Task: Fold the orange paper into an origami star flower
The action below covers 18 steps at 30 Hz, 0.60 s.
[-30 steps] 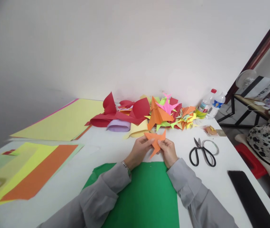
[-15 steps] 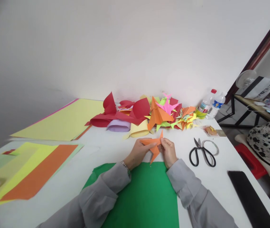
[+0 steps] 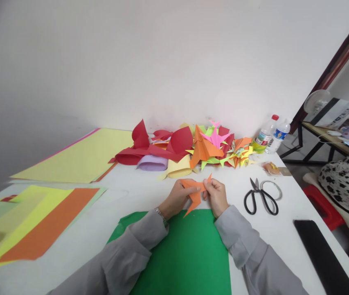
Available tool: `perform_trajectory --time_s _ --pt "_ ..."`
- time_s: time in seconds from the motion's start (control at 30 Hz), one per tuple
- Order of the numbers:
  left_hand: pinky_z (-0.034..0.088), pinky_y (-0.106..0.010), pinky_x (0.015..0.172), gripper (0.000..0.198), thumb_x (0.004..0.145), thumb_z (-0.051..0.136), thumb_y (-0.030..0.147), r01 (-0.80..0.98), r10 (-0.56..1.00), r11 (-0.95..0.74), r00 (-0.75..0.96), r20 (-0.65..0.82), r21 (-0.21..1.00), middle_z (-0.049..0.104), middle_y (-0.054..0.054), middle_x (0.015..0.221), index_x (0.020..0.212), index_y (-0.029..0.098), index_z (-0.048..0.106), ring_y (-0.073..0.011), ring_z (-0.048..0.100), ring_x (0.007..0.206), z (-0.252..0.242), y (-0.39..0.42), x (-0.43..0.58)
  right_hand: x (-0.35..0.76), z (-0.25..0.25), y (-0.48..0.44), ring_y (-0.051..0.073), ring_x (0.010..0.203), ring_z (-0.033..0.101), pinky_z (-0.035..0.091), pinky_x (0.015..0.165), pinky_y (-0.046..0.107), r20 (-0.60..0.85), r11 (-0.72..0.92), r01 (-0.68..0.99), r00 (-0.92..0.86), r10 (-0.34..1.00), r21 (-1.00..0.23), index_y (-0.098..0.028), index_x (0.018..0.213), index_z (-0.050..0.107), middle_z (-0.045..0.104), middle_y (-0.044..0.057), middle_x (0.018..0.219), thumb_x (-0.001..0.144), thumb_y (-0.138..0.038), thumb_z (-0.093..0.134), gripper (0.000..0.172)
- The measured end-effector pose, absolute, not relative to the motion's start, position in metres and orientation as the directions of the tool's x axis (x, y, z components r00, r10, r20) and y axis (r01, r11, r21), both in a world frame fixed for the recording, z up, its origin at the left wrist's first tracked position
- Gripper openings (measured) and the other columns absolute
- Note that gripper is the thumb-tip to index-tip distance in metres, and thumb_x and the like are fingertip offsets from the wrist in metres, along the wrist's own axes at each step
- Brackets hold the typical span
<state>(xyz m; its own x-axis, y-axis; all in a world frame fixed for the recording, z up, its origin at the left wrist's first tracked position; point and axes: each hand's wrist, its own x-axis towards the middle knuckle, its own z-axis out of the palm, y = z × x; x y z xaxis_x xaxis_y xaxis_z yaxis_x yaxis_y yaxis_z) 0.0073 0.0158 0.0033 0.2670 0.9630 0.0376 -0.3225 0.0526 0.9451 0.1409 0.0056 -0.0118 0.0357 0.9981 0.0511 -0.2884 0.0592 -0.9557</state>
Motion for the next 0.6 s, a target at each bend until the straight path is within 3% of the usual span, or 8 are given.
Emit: perform_trajectory --time_s 0.4,0.6 --pt "0.032 -0.022 0.046 0.012 0.047 0.067 0.012 -0.428 0.947 0.205 0.314 -0.068 0.88 0.05 0.003 0.045 0.047 0.013 0.055 -0.008 0.042 0.045 0.011 0.013 0.009 0.141 -0.002 0.008 0.008 0.04 0.039 0.032 0.041 0.022 -0.022 0.035 -0.482 0.113 0.993 -0.875 -0.018 0.054 0.052 0.048 -0.005 0.045 0.065 -0.039 0.074 0.032" --pt "0.039 -0.025 0.051 0.01 0.048 0.067 0.012 -0.496 0.96 0.186 0.274 -0.051 0.848 0.054 0.0 0.048 0.05 0.012 0.057 -0.0105 0.047 0.048 0.01 0.016 0.011 0.141 -0.005 0.01 0.01 0.037 0.043 0.034 0.039 0.024 -0.011 0.054 -0.504 0.124 0.992 -0.862 -0.018 0.059 0.055 0.05 -0.004 0.043 0.073 -0.054 0.063 0.04"
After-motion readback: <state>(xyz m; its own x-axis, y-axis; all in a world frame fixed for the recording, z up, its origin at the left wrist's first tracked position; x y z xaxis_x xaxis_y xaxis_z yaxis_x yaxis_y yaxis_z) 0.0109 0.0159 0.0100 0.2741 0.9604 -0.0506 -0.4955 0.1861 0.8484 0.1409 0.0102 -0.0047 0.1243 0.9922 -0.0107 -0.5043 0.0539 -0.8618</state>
